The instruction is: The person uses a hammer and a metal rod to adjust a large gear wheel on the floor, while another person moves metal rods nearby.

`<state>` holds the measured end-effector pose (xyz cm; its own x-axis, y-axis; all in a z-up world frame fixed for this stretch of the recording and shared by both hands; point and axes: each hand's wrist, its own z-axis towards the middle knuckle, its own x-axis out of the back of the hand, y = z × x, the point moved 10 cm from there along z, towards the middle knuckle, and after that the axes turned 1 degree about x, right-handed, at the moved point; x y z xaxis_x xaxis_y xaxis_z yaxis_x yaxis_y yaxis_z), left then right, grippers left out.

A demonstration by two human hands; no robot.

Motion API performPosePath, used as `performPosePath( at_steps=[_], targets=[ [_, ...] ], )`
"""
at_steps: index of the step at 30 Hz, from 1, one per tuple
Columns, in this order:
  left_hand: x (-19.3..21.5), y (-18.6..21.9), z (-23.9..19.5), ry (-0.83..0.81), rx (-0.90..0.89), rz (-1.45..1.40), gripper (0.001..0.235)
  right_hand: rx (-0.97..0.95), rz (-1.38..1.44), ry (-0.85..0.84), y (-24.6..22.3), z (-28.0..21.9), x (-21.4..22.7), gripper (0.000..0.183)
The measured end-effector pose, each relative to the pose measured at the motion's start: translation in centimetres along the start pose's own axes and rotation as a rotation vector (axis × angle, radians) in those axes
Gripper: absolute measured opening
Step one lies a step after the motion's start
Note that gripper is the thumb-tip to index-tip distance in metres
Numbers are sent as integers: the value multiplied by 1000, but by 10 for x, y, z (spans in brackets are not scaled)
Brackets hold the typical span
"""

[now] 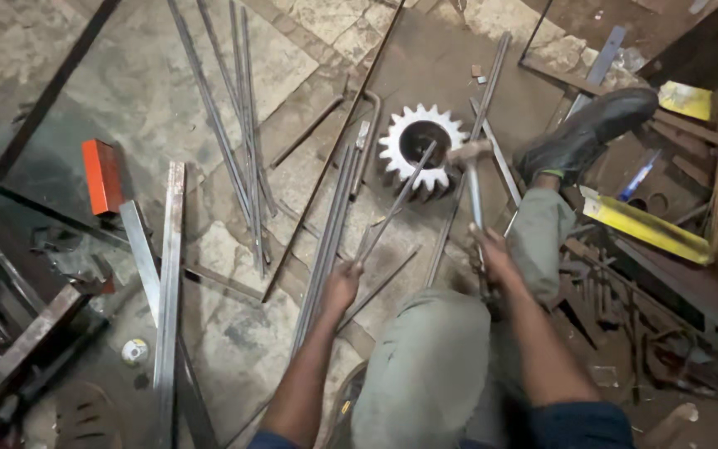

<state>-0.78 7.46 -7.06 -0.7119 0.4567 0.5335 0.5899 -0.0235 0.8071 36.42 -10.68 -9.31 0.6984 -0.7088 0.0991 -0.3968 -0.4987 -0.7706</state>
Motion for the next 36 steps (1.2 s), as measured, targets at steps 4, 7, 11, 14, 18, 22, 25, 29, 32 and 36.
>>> performPosePath(
  at_steps=[4,7,11,14,18,22,25,29,32,36],
  targets=[
    [27,-21,-42,-67,146,195,41,71,-259,35,-37,41,57,26],
    [51,-24,-62,-5,161,242,40,-34,-377,124,-72,52,92,30],
    [61,-17,-59,20,69,169,38,204,-256,173,-139,33,68,29],
    [56,-20,-62,-21,83,202,36,522,-402,296,-186,7,37,30],
    [41,-19,-44,-24,186,309,37,397,-788,-45,-175,1,-2,24],
    [33,-9,-42,-21,41,280,37,356,-550,-148,-162,-19,-9,30],
    [31,18,-36,-46,-186,81,43,560,-385,-81,-202,-55,-12,26],
    [18,-19,-47,-292,375,-249,45,841,-477,71,-241,-112,-32,19],
    [21,-21,-58,-335,437,-333,47,710,-281,-6,-214,-111,-40,41],
    [19,-29,-62,-319,369,-332,48,1045,-702,100,-190,-110,-59,31]
  ],
)
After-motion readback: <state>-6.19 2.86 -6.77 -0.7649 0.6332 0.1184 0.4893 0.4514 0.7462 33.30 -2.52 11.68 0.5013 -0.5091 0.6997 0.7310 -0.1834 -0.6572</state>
